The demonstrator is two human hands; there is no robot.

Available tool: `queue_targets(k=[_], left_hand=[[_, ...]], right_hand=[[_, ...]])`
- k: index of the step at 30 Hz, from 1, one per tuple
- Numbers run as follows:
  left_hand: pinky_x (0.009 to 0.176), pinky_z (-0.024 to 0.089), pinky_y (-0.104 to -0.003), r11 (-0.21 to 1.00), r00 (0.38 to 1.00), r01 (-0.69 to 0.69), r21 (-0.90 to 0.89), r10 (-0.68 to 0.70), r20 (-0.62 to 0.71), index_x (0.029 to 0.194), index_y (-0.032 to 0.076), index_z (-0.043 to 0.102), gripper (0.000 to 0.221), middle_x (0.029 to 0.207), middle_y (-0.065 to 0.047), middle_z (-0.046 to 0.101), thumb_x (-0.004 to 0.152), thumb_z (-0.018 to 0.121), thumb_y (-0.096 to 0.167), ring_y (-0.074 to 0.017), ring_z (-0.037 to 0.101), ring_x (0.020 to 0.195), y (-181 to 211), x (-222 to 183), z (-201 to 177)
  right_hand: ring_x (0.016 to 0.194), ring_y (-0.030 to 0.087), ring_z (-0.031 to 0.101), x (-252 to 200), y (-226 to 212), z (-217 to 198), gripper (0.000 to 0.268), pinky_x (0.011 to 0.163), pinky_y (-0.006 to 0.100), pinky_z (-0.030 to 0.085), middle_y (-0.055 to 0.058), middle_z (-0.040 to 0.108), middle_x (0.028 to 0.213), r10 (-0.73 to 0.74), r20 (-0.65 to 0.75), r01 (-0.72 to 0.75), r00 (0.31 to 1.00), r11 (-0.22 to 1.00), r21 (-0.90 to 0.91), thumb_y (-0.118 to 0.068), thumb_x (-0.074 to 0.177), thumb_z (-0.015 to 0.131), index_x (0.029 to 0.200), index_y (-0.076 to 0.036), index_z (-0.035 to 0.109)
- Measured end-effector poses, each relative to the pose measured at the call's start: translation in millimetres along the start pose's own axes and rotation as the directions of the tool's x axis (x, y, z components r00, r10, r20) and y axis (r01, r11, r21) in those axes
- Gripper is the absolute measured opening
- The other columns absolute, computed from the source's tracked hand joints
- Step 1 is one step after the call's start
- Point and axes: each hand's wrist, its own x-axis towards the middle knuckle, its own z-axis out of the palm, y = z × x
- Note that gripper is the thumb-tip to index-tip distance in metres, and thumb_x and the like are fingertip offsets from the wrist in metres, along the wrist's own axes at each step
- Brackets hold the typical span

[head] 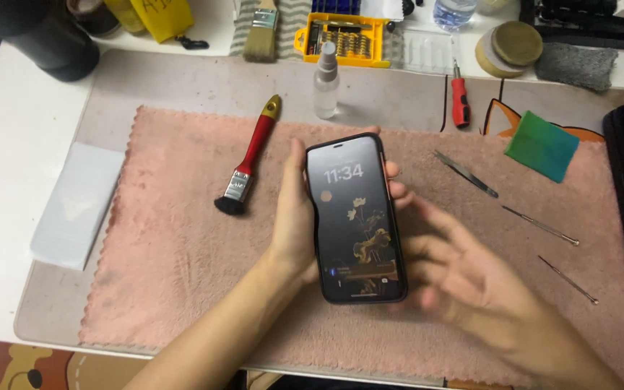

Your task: Completing a phone repair by cleaning the device, applying a screen protector, and installing a protective case.

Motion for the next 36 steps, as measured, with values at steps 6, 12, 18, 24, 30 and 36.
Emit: queue_targets(k=[6, 12, 18, 24, 30, 36], left_hand=[[0.120, 0.060, -0.060, 0.990, 0.987, 0.136, -0.025, -0.133, 0.089, 0.160, -0.007, 0.061, 0.096, 0.138, -0.031, 0.076, 0.120, 0.040, 0.078, -0.0436, 0.078, 0.121, -2.0, 40.4, -10.6], [0.116, 0.062, -0.062, 0.969, 0.963, 0.248, 0.018, -0.249, 0.107, 0.143, -0.018, 0.067, 0.085, 0.133, -0.036, 0.076, 0.119, 0.038, 0.058, -0.0534, 0.076, 0.121, -8.3, 50.1, -10.1], [0.110, 0.063, -0.064, 0.967, 0.967, 0.254, 0.015, -0.254, 0.024, 0.150, -0.017, 0.066, 0.089, 0.127, -0.039, 0.077, 0.116, 0.042, 0.061, -0.0565, 0.078, 0.112, -5.4, 46.8, -9.4], [0.110, 0.063, -0.066, 0.978, 0.975, 0.209, 0.012, -0.210, 0.079, 0.145, -0.019, 0.068, 0.089, 0.124, -0.039, 0.075, 0.121, 0.037, 0.060, -0.0521, 0.078, 0.110, -0.8, 45.9, -9.3], [0.110, 0.062, -0.069, 0.982, 0.981, 0.190, -0.011, -0.189, 0.051, 0.145, -0.023, 0.066, 0.088, 0.123, -0.043, 0.074, 0.119, 0.040, 0.057, -0.0551, 0.078, 0.110, 0.1, 51.1, -12.8], [0.110, 0.063, -0.064, 0.982, 0.982, 0.187, 0.021, -0.187, 0.004, 0.146, -0.018, 0.067, 0.089, 0.128, -0.039, 0.075, 0.116, 0.043, 0.061, -0.0525, 0.079, 0.111, 4.1, 52.6, -6.9]], right_hand=[[0.127, 0.022, 0.083, 14.6, -32.7, -20.2, 0.074, 0.108, 0.039, 0.073, 0.012, 0.076, 0.150, -0.155, -0.423, -0.140, 0.893, 0.796, -0.588, -0.007, 0.098, 0.068, 0.170, -0.007, 0.051], [0.133, 0.026, 0.075, 39.9, -52.4, -30.2, 0.037, 0.114, 0.037, 0.068, 0.020, 0.067, 0.154, -0.433, -0.198, 0.054, 0.879, 0.504, -0.862, 0.001, 0.113, 0.056, 0.148, 0.007, 0.066], [0.136, 0.026, 0.077, 59.2, -49.6, -32.1, 0.035, 0.122, 0.036, 0.062, 0.018, 0.072, 0.152, -0.406, -0.318, -0.014, 0.857, 0.598, -0.802, -0.005, 0.117, 0.053, 0.148, 0.004, 0.066], [0.128, 0.027, 0.081, 67.7, -41.1, -40.2, 0.035, 0.118, 0.037, 0.065, 0.020, 0.077, 0.148, -0.414, -0.297, 0.016, 0.860, 0.605, -0.796, -0.005, 0.117, 0.052, 0.148, 0.005, 0.066], [0.117, 0.028, 0.083, 65.5, -32.6, -44.1, 0.030, 0.102, 0.035, 0.071, 0.022, 0.079, 0.142, -0.429, -0.336, -0.015, 0.838, 0.597, -0.802, 0.000, 0.114, 0.056, 0.140, 0.008, 0.070], [0.122, 0.027, 0.084, 62.0, -24.5, -35.9, 0.032, 0.102, 0.035, 0.075, 0.020, 0.079, 0.141, -0.397, -0.414, -0.053, 0.819, 0.667, -0.743, -0.001, 0.110, 0.061, 0.139, 0.008, 0.071]])
